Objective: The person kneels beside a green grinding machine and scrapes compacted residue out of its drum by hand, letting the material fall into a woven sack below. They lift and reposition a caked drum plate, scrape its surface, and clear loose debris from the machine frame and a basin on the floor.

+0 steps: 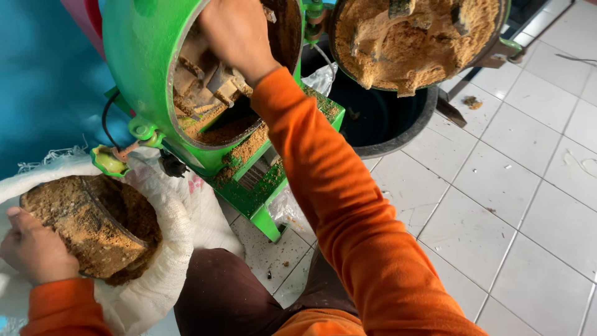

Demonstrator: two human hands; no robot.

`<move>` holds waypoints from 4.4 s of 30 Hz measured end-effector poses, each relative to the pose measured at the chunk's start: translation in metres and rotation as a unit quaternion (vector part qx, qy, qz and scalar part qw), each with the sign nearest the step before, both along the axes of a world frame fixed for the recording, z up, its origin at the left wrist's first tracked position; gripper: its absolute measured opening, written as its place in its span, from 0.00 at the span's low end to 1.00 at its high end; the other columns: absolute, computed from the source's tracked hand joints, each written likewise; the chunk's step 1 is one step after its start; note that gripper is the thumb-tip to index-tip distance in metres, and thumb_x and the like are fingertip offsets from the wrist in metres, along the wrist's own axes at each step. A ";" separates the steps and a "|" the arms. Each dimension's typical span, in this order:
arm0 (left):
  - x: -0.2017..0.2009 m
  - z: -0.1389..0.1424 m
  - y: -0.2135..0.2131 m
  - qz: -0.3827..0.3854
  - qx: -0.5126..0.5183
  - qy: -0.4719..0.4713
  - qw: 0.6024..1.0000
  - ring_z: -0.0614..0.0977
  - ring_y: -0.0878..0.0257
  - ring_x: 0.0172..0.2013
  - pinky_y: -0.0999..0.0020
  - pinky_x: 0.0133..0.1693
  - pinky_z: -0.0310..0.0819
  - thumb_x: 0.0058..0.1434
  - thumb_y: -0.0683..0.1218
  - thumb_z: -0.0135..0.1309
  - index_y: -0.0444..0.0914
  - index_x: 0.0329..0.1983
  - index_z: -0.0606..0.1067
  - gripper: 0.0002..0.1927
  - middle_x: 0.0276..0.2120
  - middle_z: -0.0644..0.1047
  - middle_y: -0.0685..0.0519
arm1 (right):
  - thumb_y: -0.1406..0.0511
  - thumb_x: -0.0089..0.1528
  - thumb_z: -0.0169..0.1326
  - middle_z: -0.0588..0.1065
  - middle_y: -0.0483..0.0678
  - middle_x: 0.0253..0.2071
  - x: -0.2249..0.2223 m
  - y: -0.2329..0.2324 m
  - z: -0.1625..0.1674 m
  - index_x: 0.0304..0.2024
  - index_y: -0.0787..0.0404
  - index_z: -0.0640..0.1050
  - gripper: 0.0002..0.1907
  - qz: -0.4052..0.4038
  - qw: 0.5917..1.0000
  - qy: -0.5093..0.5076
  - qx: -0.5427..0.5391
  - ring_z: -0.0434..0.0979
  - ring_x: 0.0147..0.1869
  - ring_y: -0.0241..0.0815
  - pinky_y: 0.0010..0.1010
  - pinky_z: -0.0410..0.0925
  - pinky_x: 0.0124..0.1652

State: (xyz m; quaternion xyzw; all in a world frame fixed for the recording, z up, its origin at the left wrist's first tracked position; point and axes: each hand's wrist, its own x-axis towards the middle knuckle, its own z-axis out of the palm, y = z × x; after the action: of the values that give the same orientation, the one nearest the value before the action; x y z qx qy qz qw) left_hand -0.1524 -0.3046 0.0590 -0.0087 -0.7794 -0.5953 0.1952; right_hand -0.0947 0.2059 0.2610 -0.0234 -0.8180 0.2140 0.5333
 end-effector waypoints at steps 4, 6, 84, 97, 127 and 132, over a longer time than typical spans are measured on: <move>0.019 0.005 0.004 0.059 -0.176 0.211 0.960 0.67 0.62 0.36 0.61 0.39 0.62 0.82 0.50 0.42 0.27 0.41 0.67 0.20 0.36 0.69 0.49 | 0.58 0.59 0.57 0.78 0.55 0.29 0.038 -0.056 0.020 0.33 0.58 0.81 0.11 0.049 0.997 0.013 0.052 0.78 0.34 0.59 0.50 0.70 0.37; 0.034 0.021 0.008 0.113 -0.280 0.283 0.910 0.70 0.61 0.36 0.60 0.38 0.65 0.81 0.47 0.44 0.25 0.42 0.71 0.18 0.36 0.71 0.47 | 0.57 0.57 0.59 0.79 0.57 0.32 0.053 -0.072 0.030 0.34 0.58 0.82 0.13 0.079 0.990 -0.026 0.118 0.78 0.39 0.59 0.51 0.69 0.42; 0.134 0.277 0.298 -0.175 -0.118 0.510 0.834 0.73 0.49 0.60 0.56 0.64 0.68 0.82 0.46 0.51 0.33 0.57 0.67 0.11 0.61 0.69 0.43 | 0.42 0.78 0.49 0.66 0.67 0.70 0.110 0.020 0.034 0.69 0.74 0.68 0.40 -0.025 0.903 -0.146 0.403 0.60 0.76 0.65 0.54 0.53 0.74; 0.137 0.274 0.303 -0.157 -0.131 0.519 0.830 0.74 0.50 0.59 0.56 0.61 0.68 0.81 0.46 0.55 0.36 0.55 0.70 0.09 0.59 0.70 0.48 | 0.49 0.74 0.44 0.78 0.60 0.52 0.160 -0.014 -0.034 0.53 0.67 0.79 0.28 0.016 0.904 -0.298 0.306 0.65 0.73 0.60 0.52 0.57 0.71; 0.137 0.275 0.303 -0.162 -0.132 0.538 0.817 0.73 0.50 0.53 0.55 0.56 0.69 0.81 0.45 0.55 0.36 0.50 0.72 0.07 0.54 0.71 0.49 | 0.51 0.74 0.34 0.79 0.58 0.38 0.129 -0.028 -0.024 0.50 0.59 0.78 0.26 0.161 0.753 -0.608 0.196 0.79 0.47 0.58 0.48 0.72 0.49; 0.139 0.278 0.303 -0.156 -0.125 0.553 0.808 0.73 0.51 0.51 0.56 0.53 0.69 0.80 0.44 0.54 0.36 0.49 0.72 0.06 0.52 0.72 0.49 | 0.59 0.74 0.46 0.80 0.54 0.41 0.163 0.006 -0.031 0.41 0.63 0.81 0.17 0.118 0.912 -0.295 0.258 0.81 0.45 0.54 0.44 0.74 0.52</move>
State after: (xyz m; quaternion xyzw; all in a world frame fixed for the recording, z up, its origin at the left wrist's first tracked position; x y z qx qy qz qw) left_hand -0.0137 -0.0013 0.3372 -0.4825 -0.5954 -0.4091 0.4952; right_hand 0.0683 0.2115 0.2301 0.1501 -0.9616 0.0401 0.2263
